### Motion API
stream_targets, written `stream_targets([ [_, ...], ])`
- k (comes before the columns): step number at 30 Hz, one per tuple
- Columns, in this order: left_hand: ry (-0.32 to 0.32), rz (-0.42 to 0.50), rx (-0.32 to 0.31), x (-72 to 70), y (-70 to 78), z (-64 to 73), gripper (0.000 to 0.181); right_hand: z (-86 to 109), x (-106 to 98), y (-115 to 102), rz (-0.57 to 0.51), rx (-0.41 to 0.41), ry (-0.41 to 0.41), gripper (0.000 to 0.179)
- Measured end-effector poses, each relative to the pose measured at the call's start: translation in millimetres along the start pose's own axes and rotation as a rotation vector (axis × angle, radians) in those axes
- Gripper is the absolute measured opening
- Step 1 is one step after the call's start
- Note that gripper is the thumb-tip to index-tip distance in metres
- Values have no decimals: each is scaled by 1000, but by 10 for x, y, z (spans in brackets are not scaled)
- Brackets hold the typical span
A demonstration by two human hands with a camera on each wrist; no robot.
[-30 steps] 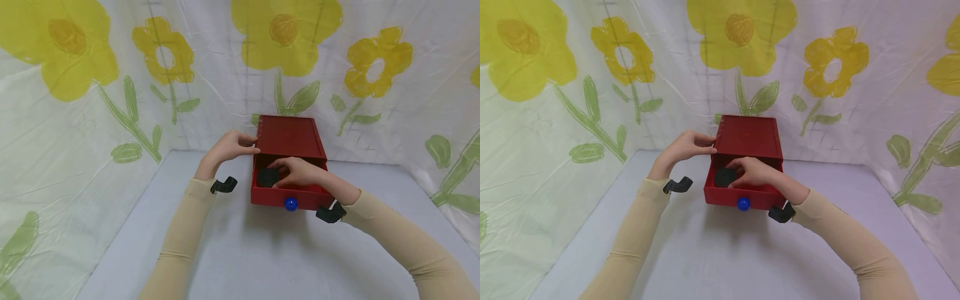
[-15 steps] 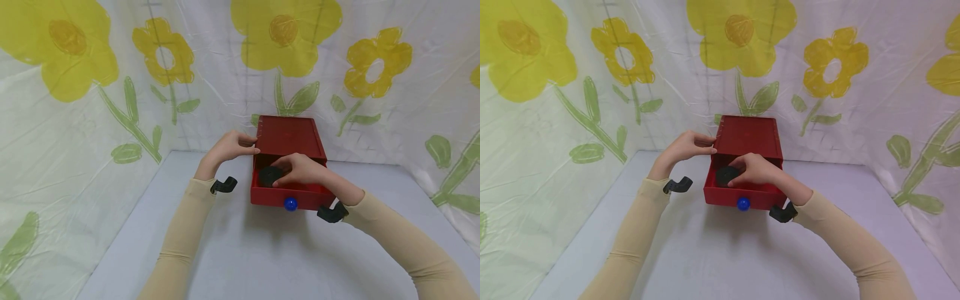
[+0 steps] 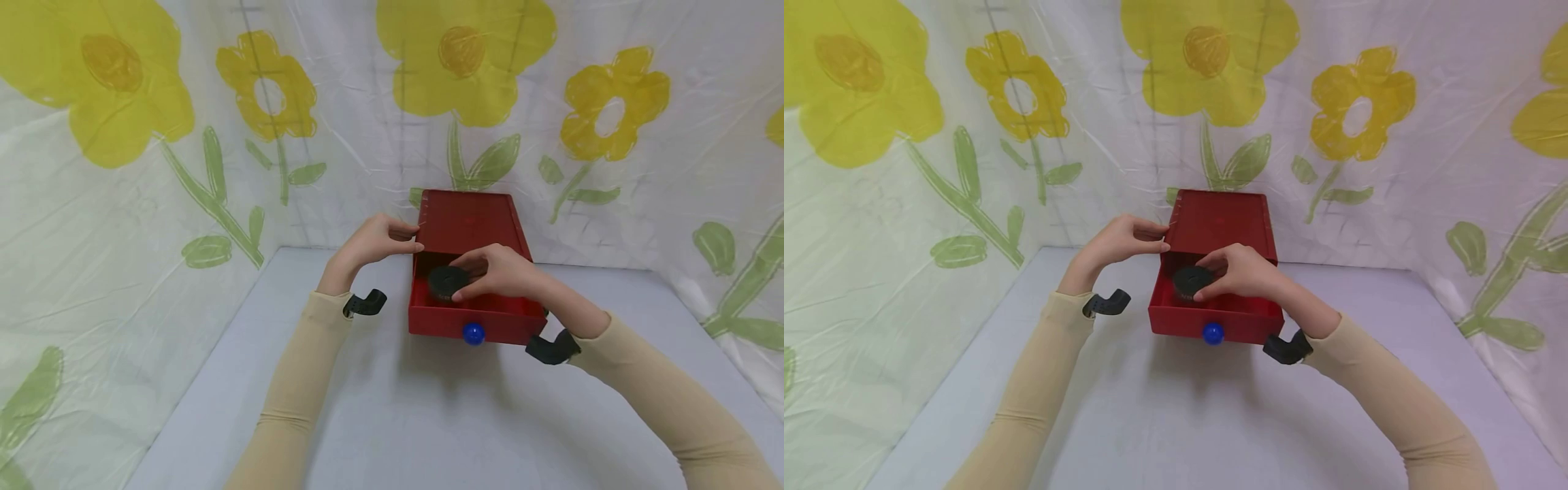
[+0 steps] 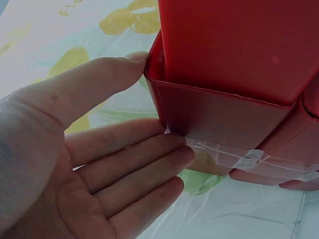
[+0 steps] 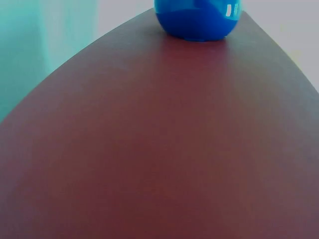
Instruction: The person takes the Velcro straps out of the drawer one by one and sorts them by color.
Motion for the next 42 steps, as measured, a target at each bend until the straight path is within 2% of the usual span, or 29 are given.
stream_targets([
  [9, -2, 0, 0, -2, -10, -4, 54, 74, -104, 32, -35, 16, 38, 60],
  [21, 4, 10, 7, -2, -12, 6, 51, 191, -248, 59, -92, 35, 42, 59],
  [29, -2, 4, 10, -12, 7, 16, 52, 297, -353, 53, -92, 50, 58, 57],
  [42, -2, -13, 11, -19, 8, 15, 52, 461, -561, 107, -35, 75, 116, 59],
])
Point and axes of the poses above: each hand's wrist, its own z-axis away from the middle knuckle, its own x-axis out of the palm, y = z × x, the point moved 2 cm from there along -z, towards the middle knuckle, and after that the axes turned 10 degrees about y, right-handed, at the moved point
